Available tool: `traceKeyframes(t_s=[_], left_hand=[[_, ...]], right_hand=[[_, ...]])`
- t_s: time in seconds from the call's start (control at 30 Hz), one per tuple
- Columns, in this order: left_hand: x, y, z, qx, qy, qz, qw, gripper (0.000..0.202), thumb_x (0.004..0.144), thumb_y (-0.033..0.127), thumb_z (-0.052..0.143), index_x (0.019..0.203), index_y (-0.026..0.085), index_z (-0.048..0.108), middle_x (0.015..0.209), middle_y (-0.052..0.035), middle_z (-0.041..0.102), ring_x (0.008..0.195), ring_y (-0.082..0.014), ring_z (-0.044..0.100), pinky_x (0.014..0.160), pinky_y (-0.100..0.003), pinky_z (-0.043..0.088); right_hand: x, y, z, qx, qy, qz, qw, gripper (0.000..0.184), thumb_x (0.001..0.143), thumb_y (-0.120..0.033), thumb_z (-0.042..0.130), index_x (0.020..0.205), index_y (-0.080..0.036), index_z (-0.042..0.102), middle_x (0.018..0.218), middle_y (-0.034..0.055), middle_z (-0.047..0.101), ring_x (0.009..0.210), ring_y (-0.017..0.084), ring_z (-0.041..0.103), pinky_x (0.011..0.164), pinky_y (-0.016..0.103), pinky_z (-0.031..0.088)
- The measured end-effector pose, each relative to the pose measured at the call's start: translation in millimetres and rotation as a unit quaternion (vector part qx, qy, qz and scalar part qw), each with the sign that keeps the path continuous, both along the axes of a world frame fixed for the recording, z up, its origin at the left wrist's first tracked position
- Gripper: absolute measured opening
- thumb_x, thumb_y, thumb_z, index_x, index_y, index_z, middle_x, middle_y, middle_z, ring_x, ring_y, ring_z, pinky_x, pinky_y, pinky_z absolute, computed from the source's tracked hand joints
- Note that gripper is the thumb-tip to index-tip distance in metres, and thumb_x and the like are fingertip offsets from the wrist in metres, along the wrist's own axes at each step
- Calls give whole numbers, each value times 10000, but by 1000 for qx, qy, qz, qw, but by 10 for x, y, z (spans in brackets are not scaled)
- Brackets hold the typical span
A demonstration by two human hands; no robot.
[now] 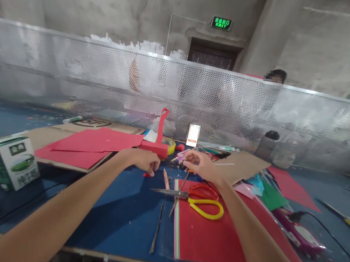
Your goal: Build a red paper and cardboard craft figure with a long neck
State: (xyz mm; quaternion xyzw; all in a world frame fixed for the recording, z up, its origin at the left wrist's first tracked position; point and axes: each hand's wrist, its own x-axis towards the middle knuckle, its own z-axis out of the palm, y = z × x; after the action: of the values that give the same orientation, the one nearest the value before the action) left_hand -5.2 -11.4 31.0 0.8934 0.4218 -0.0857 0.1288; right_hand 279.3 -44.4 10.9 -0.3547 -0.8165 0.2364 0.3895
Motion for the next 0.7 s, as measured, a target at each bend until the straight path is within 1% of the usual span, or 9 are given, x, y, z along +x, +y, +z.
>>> traceKeyframes(t_s=[0.13, 0.23, 0.33, 0.5, 0.57, 0.7], left_hand=[[-46, 4, 20, -35, 25, 33, 999, 280, 729, 290, 784, 985, 203, 708, 933, -28, 765, 766, -177, 669, 603, -233, 403], [-65, 38, -12, -41, 34, 46, 998, 273, 720, 259, 772, 979, 207, 702, 935, -29, 771, 763, -179, 668, 597, -233, 402], [-67, 63, -35, -52, 33, 43, 997, 220, 737, 263, 757, 945, 207, 713, 923, -34, 773, 774, -189, 674, 607, -240, 417], [-57, 38, -3, -48, 37, 31, 998, 141, 744, 251, 745, 878, 212, 729, 920, -28, 767, 781, -189, 671, 631, -248, 432], [-54, 22, 6, -42, 35, 37, 998, 166, 735, 259, 756, 891, 213, 718, 918, -23, 765, 774, -187, 671, 627, -245, 430], [-48, 5, 1, -52, 31, 57, 997, 266, 733, 250, 753, 984, 208, 676, 906, -21, 770, 783, -190, 684, 598, -235, 418]], right_hand=[[-2, 8, -37, 28, -53, 6, 998, 221, 867, -365, 696, 990, -181, 686, 869, 44, 689, 784, 170, 639, 725, 296, 530], [15, 21, -45, 25, -67, 15, 997, 213, 871, -351, 691, 1003, -184, 693, 890, 49, 691, 793, 172, 638, 718, 293, 529], [31, 34, -53, 6, -61, 20, 998, 243, 863, -355, 700, 1041, -188, 695, 900, 51, 690, 796, 176, 639, 678, 281, 528], [44, 41, -66, -10, -58, 26, 998, 255, 859, -356, 705, 1060, -200, 698, 884, 43, 685, 787, 175, 637, 668, 280, 531], [44, 38, -65, -8, -59, 27, 998, 252, 863, -356, 701, 1062, -202, 697, 875, 40, 685, 787, 175, 637, 680, 285, 532], [35, 32, -59, -5, -58, 30, 998, 247, 857, -356, 707, 1045, -196, 695, 848, 35, 682, 787, 179, 635, 700, 297, 526]])
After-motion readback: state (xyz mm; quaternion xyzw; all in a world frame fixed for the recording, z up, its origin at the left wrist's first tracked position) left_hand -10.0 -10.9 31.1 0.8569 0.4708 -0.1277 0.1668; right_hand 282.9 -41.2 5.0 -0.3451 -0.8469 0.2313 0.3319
